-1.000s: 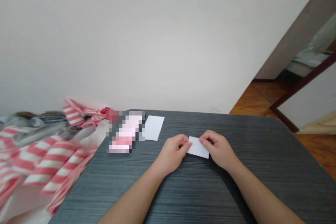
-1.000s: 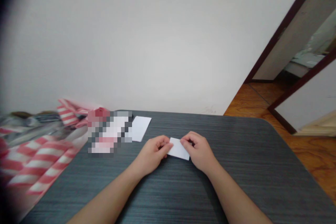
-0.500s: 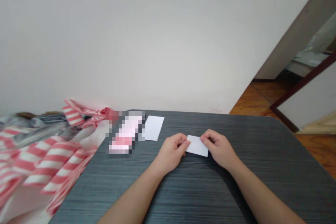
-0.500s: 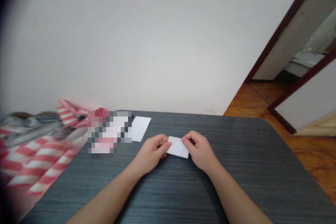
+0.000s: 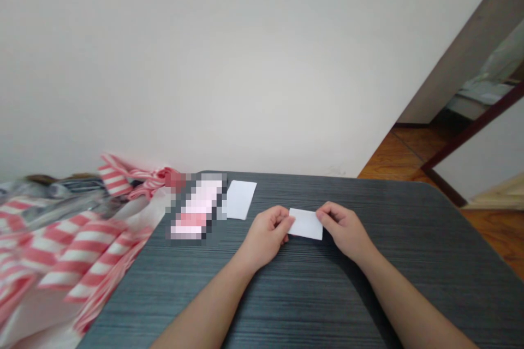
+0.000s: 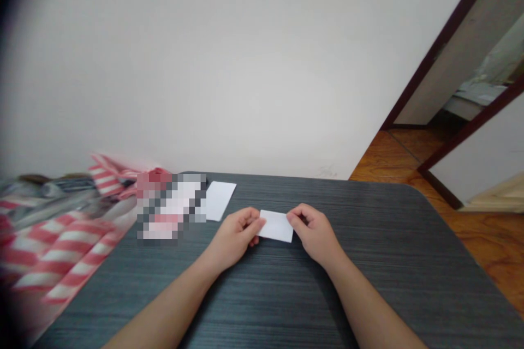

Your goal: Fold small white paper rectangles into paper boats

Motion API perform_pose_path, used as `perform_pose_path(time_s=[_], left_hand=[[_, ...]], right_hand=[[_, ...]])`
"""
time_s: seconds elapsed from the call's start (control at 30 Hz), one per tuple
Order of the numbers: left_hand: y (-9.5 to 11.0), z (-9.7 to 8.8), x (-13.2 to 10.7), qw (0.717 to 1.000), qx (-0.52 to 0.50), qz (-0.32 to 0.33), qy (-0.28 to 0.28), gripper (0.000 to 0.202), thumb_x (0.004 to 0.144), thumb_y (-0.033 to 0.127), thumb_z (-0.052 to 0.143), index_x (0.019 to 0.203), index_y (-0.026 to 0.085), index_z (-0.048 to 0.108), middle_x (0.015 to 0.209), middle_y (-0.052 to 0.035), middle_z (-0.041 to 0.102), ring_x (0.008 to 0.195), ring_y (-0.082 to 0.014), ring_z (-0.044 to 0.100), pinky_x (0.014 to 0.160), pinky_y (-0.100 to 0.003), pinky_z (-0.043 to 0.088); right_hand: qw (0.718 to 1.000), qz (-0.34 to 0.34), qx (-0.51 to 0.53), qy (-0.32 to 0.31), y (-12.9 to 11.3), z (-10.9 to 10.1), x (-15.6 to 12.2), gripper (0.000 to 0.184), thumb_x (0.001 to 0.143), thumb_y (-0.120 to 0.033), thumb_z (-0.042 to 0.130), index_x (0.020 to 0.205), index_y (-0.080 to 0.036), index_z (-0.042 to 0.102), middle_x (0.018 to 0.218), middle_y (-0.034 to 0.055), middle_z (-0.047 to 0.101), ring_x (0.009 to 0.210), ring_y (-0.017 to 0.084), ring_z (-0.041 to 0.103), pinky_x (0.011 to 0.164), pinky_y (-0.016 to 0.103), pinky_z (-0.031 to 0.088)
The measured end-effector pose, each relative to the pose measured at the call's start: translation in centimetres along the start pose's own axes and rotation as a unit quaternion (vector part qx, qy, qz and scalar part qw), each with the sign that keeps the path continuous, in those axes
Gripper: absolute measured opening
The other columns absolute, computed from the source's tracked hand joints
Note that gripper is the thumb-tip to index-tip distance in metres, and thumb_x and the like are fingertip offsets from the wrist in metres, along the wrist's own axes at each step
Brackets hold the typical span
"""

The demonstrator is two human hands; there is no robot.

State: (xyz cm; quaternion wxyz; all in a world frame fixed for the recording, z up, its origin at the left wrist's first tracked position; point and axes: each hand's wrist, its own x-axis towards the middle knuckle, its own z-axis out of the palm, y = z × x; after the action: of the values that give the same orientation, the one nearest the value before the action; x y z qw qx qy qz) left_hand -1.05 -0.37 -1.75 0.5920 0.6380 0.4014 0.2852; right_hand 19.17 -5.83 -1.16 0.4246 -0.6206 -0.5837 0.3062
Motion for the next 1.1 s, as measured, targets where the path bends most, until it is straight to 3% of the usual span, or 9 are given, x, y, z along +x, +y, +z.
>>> perform_pose_path(time_s=[0.5, 0.7, 0.83, 0.97, 1.1], left_hand=[[0.4, 0.1, 0.0, 0.999, -0.03, -0.011, 0.004, 0.021, 0.085, 0.037, 0.058, 0.078, 0.018, 0.054, 0.055, 0.0053, 0.054, 0.048, -0.0098, 0.049, 0.048, -0.02, 0.038], [0.1, 0.1, -0.2, 0.999, -0.004, 0.033, 0.007, 0.021, 0.086, 0.034, 0.056, 0.074, 0.017, 0.055, 0.061, 0.0027, 0.056, 0.054, -0.0113, 0.052, 0.053, -0.021, 0.041], [0.4, 0.1, -0.3, 0.999, -0.034, 0.026, 0.009, 0.017, 0.086, 0.033, 0.055, 0.089, 0.017, 0.059, 0.06, 0.0039, 0.055, 0.053, -0.0114, 0.051, 0.052, -0.021, 0.04], [0.7, 0.0, -0.4, 0.997, 0.049, 0.055, 0.011, 0.025, 0.086, 0.037, 0.058, 0.099, 0.017, 0.067, 0.07, 0.0003, 0.063, 0.061, -0.013, 0.053, 0.054, -0.022, 0.038], [1.2, -0.2, -0.5, 0.986, 0.138, 0.089, -0.004, 0.025, 0.089, 0.034, 0.054, 0.082, 0.017, 0.072, 0.077, -0.0017, 0.068, 0.071, -0.0153, 0.057, 0.064, -0.024, 0.04]], right_hand=[[1.0, 0.015, 0.022, -0.002, 0.0, 0.0, -0.2, 0.02, 0.088, -0.033, 0.055, 0.075, -0.019, 0.062, 0.07, 0.0002, 0.06, 0.068, 0.017, 0.055, 0.064, 0.028, 0.042], [1.0, 0.003, 0.011, 0.003, -0.2, 0.0, -0.3, 0.021, 0.089, -0.03, 0.054, 0.073, -0.019, 0.059, 0.068, -0.0006, 0.057, 0.066, 0.016, 0.053, 0.063, 0.027, 0.041], [1.0, -0.013, 0.009, -0.005, -0.6, 0.0, -0.5, 0.019, 0.089, -0.027, 0.054, 0.072, -0.019, 0.058, 0.068, -0.0008, 0.056, 0.066, 0.016, 0.053, 0.063, 0.026, 0.04], [0.998, -0.052, -0.006, -0.04, -1.0, 0.4, -0.6, 0.018, 0.088, -0.023, 0.055, 0.071, -0.019, 0.058, 0.07, -0.0005, 0.057, 0.067, 0.015, 0.053, 0.064, 0.026, 0.04], [0.996, -0.069, -0.012, -0.058, -1.3, 0.8, -0.5, 0.018, 0.088, -0.021, 0.056, 0.071, -0.018, 0.059, 0.072, 0.0001, 0.059, 0.069, 0.015, 0.054, 0.065, 0.026, 0.04]])
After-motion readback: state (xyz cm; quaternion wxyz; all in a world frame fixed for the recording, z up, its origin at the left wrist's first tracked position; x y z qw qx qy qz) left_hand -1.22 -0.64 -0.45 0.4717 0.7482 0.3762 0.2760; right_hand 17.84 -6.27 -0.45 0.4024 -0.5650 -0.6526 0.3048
